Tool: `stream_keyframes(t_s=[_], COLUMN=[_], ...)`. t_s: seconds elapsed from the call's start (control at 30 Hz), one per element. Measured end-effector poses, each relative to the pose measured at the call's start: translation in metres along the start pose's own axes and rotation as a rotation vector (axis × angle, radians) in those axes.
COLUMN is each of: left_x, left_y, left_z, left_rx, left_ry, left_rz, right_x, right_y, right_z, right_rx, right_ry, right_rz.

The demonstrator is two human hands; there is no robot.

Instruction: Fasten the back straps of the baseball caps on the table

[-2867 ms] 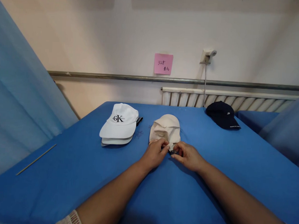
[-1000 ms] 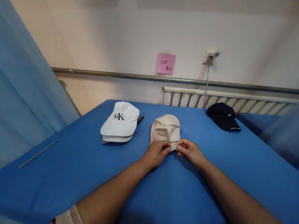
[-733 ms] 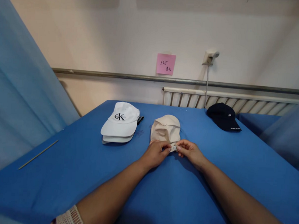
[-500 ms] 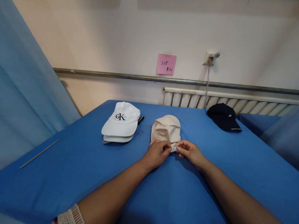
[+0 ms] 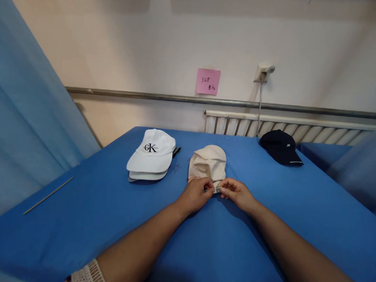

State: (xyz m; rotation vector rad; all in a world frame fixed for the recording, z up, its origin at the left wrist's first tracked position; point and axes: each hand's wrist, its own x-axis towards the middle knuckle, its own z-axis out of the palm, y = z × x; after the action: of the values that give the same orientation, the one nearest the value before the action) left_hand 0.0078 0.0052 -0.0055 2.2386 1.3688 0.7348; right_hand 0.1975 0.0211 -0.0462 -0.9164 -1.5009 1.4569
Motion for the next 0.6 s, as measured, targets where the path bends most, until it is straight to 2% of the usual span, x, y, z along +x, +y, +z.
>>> stream_keyframes(t_s=[0.33,0.6], left_x=[0.0014,-0.0030], left_y=[0.0018,-0.0015], left_z=[-0.0002,-0.0061], left_rx=[-0.044,0.040], left_ry=[-0.011,-0.062], left_rz=[0.016,0.067], right_x=[-0.0004,0.0017], right_y=[0.0055,0.0031], right_z=[0.0084,0.0034], right_rx=[0.003,-0.055], right_ry=[0.052,0.075], right_rz=[-0.030,0.019])
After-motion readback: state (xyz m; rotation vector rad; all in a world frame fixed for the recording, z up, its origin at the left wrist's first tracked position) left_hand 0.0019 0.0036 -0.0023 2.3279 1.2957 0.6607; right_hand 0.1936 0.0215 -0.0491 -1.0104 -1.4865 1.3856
